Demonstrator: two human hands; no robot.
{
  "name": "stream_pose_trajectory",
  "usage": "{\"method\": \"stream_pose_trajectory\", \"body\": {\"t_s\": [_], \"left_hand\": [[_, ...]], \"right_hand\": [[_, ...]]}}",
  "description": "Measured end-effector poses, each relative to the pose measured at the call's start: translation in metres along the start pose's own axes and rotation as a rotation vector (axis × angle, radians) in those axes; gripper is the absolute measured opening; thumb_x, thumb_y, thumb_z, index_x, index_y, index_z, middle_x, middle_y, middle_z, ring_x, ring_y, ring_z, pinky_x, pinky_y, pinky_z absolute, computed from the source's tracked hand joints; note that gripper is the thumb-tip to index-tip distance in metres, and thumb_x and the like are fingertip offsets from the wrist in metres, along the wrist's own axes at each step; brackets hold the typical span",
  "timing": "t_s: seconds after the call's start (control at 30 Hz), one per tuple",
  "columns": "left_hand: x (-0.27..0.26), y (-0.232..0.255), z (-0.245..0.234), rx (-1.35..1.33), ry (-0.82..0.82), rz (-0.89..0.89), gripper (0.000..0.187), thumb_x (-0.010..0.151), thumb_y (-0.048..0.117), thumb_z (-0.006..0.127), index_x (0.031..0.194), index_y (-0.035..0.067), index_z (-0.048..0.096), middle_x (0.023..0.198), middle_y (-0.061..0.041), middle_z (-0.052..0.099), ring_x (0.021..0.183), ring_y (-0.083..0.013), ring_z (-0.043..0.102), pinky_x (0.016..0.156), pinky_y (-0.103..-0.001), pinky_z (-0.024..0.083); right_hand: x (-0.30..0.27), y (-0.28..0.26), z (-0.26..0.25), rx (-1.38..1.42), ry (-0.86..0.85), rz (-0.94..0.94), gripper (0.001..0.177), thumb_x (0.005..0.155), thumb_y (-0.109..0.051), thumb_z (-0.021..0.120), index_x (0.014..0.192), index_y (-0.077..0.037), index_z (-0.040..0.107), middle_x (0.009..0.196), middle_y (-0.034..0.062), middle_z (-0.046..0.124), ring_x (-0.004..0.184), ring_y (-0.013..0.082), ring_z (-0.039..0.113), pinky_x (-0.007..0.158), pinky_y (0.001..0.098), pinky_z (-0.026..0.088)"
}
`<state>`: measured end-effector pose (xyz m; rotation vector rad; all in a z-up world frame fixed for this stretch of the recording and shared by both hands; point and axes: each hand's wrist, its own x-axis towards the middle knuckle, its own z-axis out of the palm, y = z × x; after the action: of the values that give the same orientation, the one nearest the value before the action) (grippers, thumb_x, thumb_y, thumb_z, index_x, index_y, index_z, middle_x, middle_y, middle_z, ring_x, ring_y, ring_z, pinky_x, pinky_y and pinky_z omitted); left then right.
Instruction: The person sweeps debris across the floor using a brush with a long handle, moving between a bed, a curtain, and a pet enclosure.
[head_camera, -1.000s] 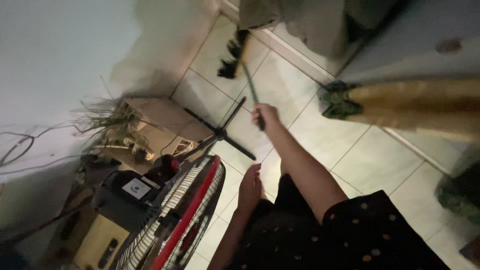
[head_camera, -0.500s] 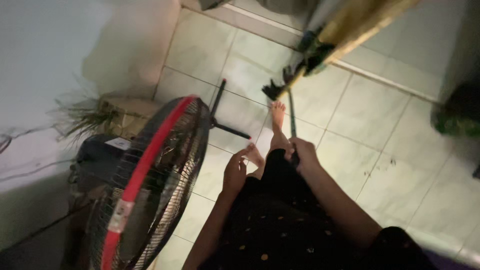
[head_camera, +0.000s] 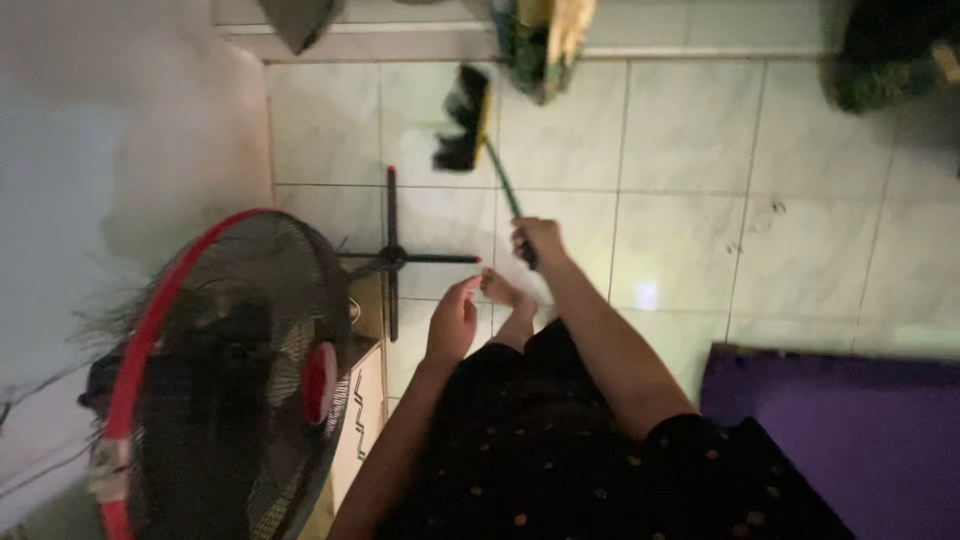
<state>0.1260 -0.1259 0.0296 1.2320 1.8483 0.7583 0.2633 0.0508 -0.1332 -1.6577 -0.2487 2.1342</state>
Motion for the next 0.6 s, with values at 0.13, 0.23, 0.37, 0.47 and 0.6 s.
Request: {"method": "stream_pose_trajectory", "body": {"t_s": [0.13, 0.23, 0.37, 0.47, 0.6], "left_hand": [[0.004, 0.016, 0.022, 0.002, -0.053, 0.056, 0.046, 0.093, -0.005, 0.052, 0.137, 0.008, 0.058, 0.131, -0.015, 0.066, 0.113, -0.0301, 0.068, 0.097, -0.04, 0.054], [0.002, 0.028, 0.04, 0.026, -0.073, 0.084, 0.045, 0.093, -0.005, 0.054, 0.135, 0.008, 0.06, 0.13, -0.015, 0.066, 0.115, -0.0311, 0.067, 0.098, -0.04, 0.054], [0.0, 0.045, 0.06, -0.013, -0.16, 0.02, 0.041, 0.095, -0.001, 0.055, 0.135, 0.008, 0.06, 0.127, -0.016, 0.069, 0.111, -0.0308, 0.068, 0.097, -0.04, 0.054], [-0.006, 0.054, 0.069, 0.083, -0.198, 0.008, 0.041, 0.095, 0.001, 0.056, 0.135, 0.008, 0.06, 0.122, -0.015, 0.069, 0.109, -0.0323, 0.068, 0.092, -0.041, 0.053], [-0.015, 0.064, 0.079, 0.146, -0.039, 0.038, 0.039, 0.092, -0.002, 0.056, 0.128, 0.008, 0.064, 0.119, -0.014, 0.073, 0.107, -0.0331, 0.07, 0.093, -0.041, 0.054]], "right_hand": [[-0.02, -0.021, -0.111, 0.061, 0.128, -0.007, 0.015, 0.092, -0.013, 0.07, 0.083, -0.003, 0.061, 0.062, 0.0064, 0.053, 0.044, 0.0154, 0.045, 0.038, 0.0299, 0.037], [-0.071, -0.023, -0.165, 0.116, 0.176, 0.029, 0.019, 0.093, -0.014, 0.066, 0.08, -0.006, 0.055, 0.059, 0.0068, 0.049, 0.043, 0.0173, 0.043, 0.039, 0.031, 0.036], [-0.139, -0.017, -0.174, 0.253, 0.249, -0.028, 0.013, 0.092, -0.005, 0.061, 0.081, 0.0, 0.056, 0.061, 0.0077, 0.052, 0.048, 0.0167, 0.046, 0.043, 0.0312, 0.038], [-0.221, -0.004, -0.157, 0.16, 0.215, -0.074, 0.016, 0.091, -0.009, 0.056, 0.078, 0.002, 0.056, 0.057, 0.0102, 0.049, 0.044, 0.0217, 0.046, 0.041, 0.0359, 0.04], [-0.295, -0.006, -0.146, 0.035, 0.055, 0.095, 0.016, 0.09, -0.012, 0.059, 0.079, 0.0, 0.056, 0.061, 0.0081, 0.048, 0.044, 0.0195, 0.045, 0.041, 0.0355, 0.04]]}}
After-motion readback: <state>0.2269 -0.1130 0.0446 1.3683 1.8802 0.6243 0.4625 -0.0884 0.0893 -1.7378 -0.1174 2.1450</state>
